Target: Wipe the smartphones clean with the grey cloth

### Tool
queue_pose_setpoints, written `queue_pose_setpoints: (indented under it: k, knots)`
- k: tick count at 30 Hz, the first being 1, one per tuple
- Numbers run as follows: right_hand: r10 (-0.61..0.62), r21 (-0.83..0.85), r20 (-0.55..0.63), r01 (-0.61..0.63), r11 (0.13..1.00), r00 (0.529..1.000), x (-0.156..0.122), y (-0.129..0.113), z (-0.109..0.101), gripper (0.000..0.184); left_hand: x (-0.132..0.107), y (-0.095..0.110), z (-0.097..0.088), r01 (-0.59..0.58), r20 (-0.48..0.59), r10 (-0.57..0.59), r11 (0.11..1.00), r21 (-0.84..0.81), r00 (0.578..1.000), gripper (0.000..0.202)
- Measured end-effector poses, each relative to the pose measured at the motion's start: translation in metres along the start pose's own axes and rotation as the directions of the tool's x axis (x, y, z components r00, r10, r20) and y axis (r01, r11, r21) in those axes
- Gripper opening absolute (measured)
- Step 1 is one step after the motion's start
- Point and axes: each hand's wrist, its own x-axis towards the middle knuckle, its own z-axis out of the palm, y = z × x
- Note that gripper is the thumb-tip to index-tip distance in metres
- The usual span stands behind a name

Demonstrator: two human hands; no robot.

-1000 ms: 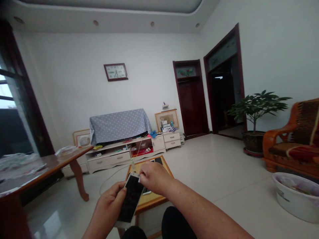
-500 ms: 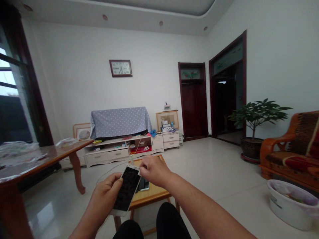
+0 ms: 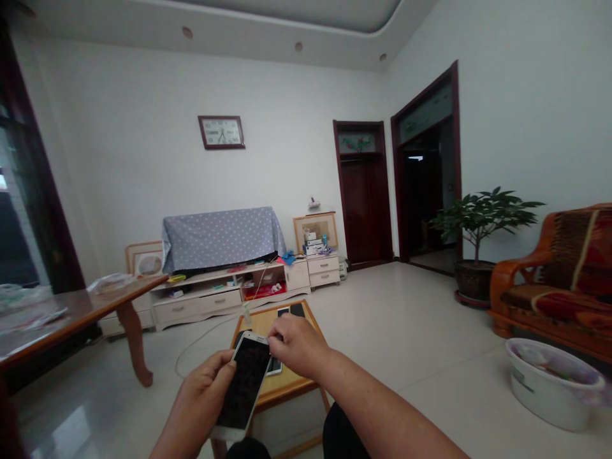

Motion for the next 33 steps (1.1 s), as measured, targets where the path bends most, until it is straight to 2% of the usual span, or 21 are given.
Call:
queue_pose_setpoints:
  k: [7,11,15,19,27,33]
  knots:
    - [0.121,0.099,-0.069,-0.114,0.989,0.990,-0.008,0.010,-0.002,0.012,0.005,0.003,0.013,-0.007,-0.063,0.006,1.000,-0.020,0.998,0.041]
    - [0.234,0.208,-0.112,-0.208,0.956,0.966,-0.013,0.016,0.001,0.010,0.003,0.008,0.021,0.014,-0.047,-0.014,1.000,0.003,0.999,0.040]
    - [0.378,0.361,-0.125,-0.313,0.879,0.917,-0.018,0.021,0.006,0.005,0.001,0.015,0.032,0.009,-0.105,-0.009,1.000,-0.004,0.994,0.039]
    - [0.492,0.495,-0.089,-0.390,0.776,0.866,-0.025,0.022,0.013,0.004,0.000,0.016,0.038,0.016,-0.144,-0.019,1.000,-0.017,0.989,0.037]
    - [0.540,0.642,-0.111,-0.355,0.680,0.834,-0.015,0.019,0.009,0.007,-0.001,0.019,0.038,0.046,-0.104,-0.054,0.995,-0.084,0.993,0.042]
    - [0.572,0.701,-0.110,-0.344,0.624,0.813,-0.022,0.012,0.013,0.008,-0.005,0.026,0.037,0.060,-0.124,-0.069,0.995,-0.080,0.990,0.036]
